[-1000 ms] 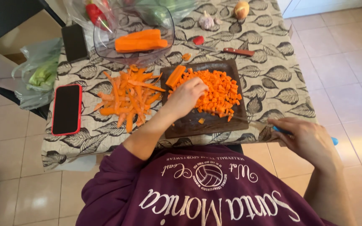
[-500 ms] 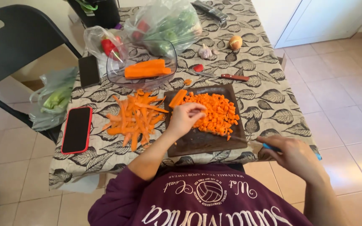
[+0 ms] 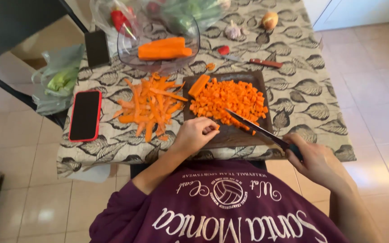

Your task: The person is dicing peeled carrots on a wooden cutting board using a knife.

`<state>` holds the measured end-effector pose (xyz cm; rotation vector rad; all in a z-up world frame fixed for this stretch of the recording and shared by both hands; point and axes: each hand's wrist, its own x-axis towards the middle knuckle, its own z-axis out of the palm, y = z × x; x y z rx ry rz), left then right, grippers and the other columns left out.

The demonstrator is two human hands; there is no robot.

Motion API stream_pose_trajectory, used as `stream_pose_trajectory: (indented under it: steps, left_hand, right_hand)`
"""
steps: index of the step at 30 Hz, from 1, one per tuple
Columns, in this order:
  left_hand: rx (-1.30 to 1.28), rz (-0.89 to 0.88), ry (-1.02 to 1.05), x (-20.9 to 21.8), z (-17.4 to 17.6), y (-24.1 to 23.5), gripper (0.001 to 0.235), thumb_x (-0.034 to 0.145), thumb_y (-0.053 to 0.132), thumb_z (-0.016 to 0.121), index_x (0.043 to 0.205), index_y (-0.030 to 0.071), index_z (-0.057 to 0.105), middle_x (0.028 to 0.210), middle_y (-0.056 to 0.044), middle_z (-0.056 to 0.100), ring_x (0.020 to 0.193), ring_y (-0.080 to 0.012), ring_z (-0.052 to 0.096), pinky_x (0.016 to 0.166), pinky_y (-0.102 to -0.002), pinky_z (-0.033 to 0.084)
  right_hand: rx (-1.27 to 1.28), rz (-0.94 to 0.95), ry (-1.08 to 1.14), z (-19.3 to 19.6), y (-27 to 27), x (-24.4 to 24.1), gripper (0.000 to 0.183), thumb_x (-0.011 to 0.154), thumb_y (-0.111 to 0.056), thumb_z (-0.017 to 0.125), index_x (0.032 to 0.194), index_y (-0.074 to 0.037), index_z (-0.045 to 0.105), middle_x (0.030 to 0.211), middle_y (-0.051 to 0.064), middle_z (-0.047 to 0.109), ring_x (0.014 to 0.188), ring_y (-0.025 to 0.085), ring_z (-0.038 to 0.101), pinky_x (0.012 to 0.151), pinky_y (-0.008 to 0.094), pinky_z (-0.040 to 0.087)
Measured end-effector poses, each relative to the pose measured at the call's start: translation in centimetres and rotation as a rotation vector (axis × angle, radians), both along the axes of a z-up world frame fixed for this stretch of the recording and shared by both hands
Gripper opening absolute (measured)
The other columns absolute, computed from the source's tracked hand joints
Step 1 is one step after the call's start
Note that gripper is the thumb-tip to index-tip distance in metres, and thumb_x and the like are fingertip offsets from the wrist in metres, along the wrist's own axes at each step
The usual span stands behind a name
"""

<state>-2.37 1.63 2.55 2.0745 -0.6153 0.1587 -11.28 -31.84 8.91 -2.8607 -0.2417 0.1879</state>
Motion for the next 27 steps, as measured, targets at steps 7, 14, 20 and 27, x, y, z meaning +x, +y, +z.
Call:
stream_pose_trajectory:
  steps: [7,14,20,27]
  left_hand:
    - [0.066,-0.001,-0.236,-0.8,0.1,0.2,0.005,0.080,0.004,0.077,0.084,0.002,0.075,0.082,-0.004,0.075,0.065,-0.0164,0.064,0.060,-0.028,0.052]
    - [0.106,-0.058,-0.248,-0.4,-0.3,0.6,0.008,0.083,0.003,0.071,0.090,0.002,0.075,0.090,-0.003,0.076,0.076,-0.0188,0.068,0.068,-0.031,0.055]
    - [0.134,-0.144,-0.271,0.9,-1.4,1.1,0.012,0.085,0.005,0.071,0.094,0.002,0.077,0.096,-0.004,0.077,0.083,-0.0197,0.070,0.075,-0.030,0.056]
    - [0.145,-0.135,-0.296,0.8,-1.6,1.1,0.009,0.086,0.005,0.072,0.093,0.002,0.077,0.095,-0.004,0.078,0.080,-0.0182,0.071,0.074,-0.029,0.058]
  right_hand:
    - [-0.121,0.172,-0.037,0.6,2.7,0.0,0.063,0.083,-0.020,0.062,0.142,-0.037,0.053,0.094,-0.005,0.076,0.062,0.019,0.074,0.056,0.034,0.060]
    - [-0.114,0.172,-0.005,0.9,2.7,0.3,0.064,0.082,-0.021,0.065,0.141,-0.041,0.055,0.090,-0.006,0.073,0.064,0.019,0.071,0.061,0.035,0.058]
    - [-0.091,0.178,0.121,2.9,3.8,1.3,0.064,0.082,-0.018,0.064,0.143,-0.038,0.055,0.090,-0.005,0.075,0.065,0.020,0.071,0.065,0.037,0.057]
    - [-0.148,0.178,0.164,3.6,5.2,2.4,0.062,0.083,-0.019,0.062,0.142,-0.037,0.055,0.114,-0.005,0.075,0.087,0.024,0.076,0.077,0.039,0.061]
